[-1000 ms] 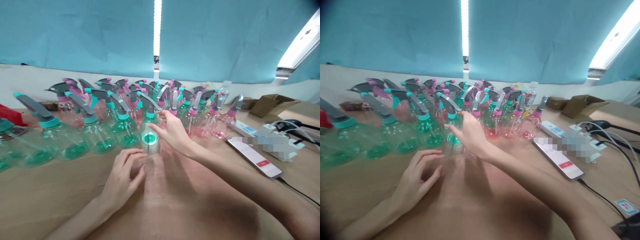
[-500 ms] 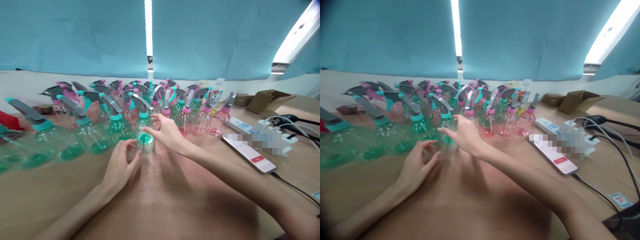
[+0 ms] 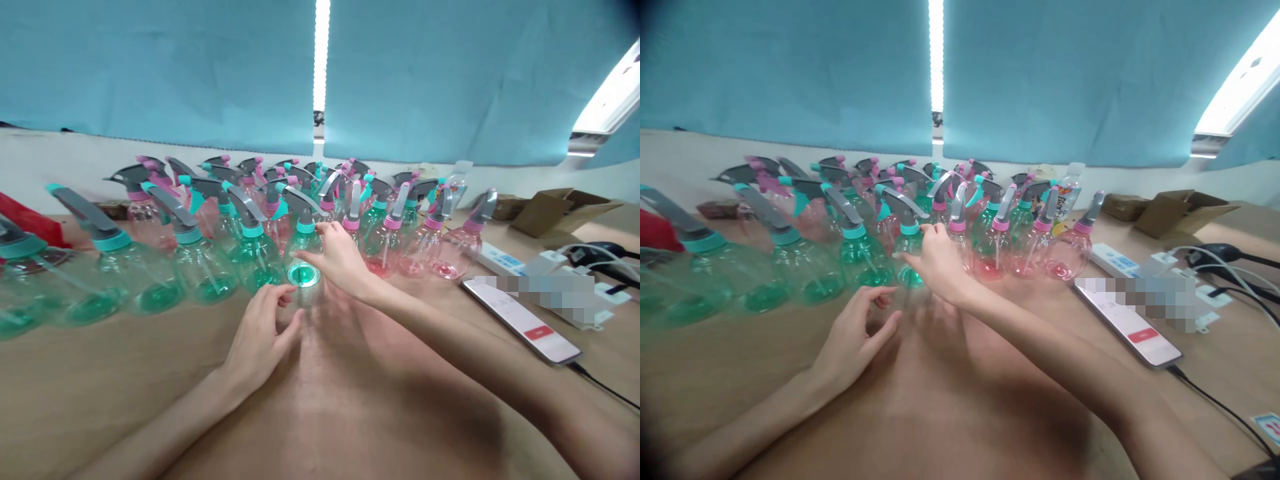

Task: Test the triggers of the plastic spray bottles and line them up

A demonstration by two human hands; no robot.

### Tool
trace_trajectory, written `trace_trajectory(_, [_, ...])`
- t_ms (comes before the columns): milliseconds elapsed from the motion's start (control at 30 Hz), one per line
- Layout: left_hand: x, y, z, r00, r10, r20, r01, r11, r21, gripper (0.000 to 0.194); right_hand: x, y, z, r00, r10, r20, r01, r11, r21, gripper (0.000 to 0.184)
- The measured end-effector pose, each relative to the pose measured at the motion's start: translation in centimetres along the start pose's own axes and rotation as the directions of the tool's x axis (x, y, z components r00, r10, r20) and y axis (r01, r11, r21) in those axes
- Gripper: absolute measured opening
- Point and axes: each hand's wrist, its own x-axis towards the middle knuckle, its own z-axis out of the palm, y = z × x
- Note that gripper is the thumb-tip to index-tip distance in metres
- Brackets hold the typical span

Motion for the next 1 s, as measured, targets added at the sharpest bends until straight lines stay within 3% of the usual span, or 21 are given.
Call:
trace_trajectory(300, [-0.1,-0.1,0.0,1.000,0.008,0.001,-0.008,1.000,0.004,0.025,-0.6,-0.1,-0.4,1.000,-0.017,-0.004,0.017,1.000,-0.025,0.062])
trace_trajectory(367, [-0.1,0.0,0.0,1.000,0.005,0.006,-0.005,1.000,-0.003,0.025,-1.3,-0.1,-1.5,1.000,-0.028,-0.006,0.028,0.999,-0.024,0.064])
trace_trajectory(533, [-0.1,0.2,-0.2,0.999,-0.030,0.033,0.030,0.999,-0.024,0.025,-3.6,1.1,-5.7,0.999,0.016,-0.048,-0.020,0.996,-0.084,0.034])
trace_trajectory(633, [0.0,0.2,-0.2,0.999,-0.034,0.029,0.035,0.999,-0.029,0.024,-4.0,2.4,-7.1,0.993,0.035,-0.115,-0.053,0.986,-0.155,0.032])
trace_trajectory(833, [0.0,0.2,-0.1,0.999,-0.044,0.031,0.045,0.998,-0.033,0.024,-1.6,3.9,-5.6,0.985,0.094,-0.146,-0.116,0.982,-0.149,0.056])
trace_trajectory(1000, [0.0,0.1,-0.2,0.998,-0.057,0.040,0.059,0.997,-0.045,0.025,0.2,4.3,-3.8,0.983,0.129,-0.132,-0.149,0.977,-0.154,0.048])
